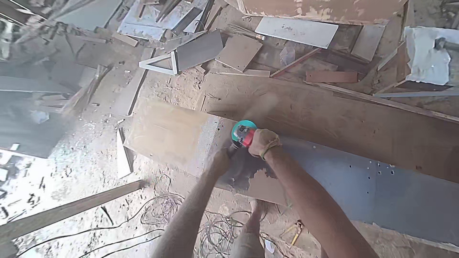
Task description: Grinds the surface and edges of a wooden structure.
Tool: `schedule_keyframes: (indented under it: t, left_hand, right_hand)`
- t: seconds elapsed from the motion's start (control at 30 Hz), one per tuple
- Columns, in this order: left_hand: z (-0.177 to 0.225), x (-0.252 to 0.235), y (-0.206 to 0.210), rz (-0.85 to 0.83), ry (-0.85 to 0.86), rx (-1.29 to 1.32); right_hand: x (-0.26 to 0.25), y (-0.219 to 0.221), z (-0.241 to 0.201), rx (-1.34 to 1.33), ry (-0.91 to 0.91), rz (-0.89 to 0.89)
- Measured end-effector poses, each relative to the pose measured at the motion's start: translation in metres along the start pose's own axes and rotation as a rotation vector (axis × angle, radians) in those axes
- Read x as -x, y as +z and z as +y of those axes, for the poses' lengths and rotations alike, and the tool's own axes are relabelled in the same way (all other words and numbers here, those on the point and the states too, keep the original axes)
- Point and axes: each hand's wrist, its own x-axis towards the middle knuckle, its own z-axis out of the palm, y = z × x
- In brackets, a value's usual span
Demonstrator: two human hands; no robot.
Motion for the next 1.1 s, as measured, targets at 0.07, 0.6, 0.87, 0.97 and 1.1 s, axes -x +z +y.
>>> schedule_keyframes:
  t: [0.07, 0.6, 0.87, 0.97, 1.1]
  left_hand:
    - [0.040, 0.010, 0.011, -0.032, -0.013, -0.041]
    - [0.348, 0.049, 0.218, -0.299, 0.219, -0.358]
    - [0.502, 0.071, 0.324, -0.333, 0.412, -0.548]
    - [0.530, 0.085, 0.339, -0.321, 0.425, -0.604]
    - [0.539, 0.113, 0.319, -0.258, 0.408, -0.697]
  right_hand:
    - [0.008, -0.003, 0.035, -0.009, 0.077, -0.007]
    - [0.092, 0.048, 0.406, -0.243, 0.515, -0.047]
    - [0.132, 0.098, 0.588, -0.446, 0.764, 0.003]
    - [0.139, 0.117, 0.619, -0.535, 0.806, 0.021]
    - [0.128, 0.146, 0.627, -0.683, 0.739, 0.045]
